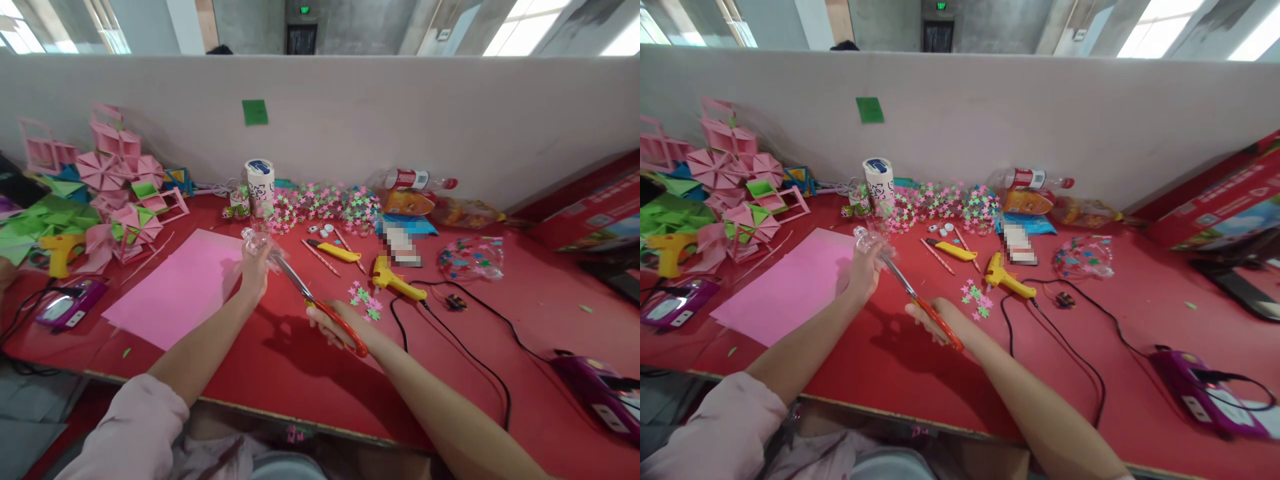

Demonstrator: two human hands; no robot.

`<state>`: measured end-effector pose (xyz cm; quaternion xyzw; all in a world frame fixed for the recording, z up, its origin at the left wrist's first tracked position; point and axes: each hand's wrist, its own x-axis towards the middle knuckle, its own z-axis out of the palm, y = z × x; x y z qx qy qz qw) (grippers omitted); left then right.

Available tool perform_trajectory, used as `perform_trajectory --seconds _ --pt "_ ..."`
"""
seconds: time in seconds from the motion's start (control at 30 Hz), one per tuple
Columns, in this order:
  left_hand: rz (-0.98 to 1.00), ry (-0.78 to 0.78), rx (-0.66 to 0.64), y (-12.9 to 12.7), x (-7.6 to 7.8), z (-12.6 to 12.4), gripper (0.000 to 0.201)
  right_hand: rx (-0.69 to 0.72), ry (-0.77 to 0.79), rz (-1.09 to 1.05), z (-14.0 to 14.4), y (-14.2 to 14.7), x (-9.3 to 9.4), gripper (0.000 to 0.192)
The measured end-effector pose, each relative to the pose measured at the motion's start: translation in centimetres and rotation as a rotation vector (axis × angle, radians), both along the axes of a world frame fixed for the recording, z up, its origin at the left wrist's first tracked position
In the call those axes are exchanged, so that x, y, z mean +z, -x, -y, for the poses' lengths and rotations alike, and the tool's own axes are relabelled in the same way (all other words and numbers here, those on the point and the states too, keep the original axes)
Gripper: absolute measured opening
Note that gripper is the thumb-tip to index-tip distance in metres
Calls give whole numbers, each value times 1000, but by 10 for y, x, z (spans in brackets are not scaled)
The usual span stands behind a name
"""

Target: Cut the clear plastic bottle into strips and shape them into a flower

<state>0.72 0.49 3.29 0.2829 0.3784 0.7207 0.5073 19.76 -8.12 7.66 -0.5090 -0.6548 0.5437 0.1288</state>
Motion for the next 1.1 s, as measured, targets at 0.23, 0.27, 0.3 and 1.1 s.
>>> perform_trajectory --seconds 0.23,0.27,0.3,1.1 --pt "22 -56 35 -3 0 2 38 -28 14 11 1 2 0 56" --pt "21 -48 41 -2 0 1 39 -31 14 16 0 2 0 57" --pt "20 -40 43 -2 -1 0 39 -32 14 19 0 2 0 57" --pt "-36 -19 45 -4 5 6 36 -47 12 18 0 1 3 56"
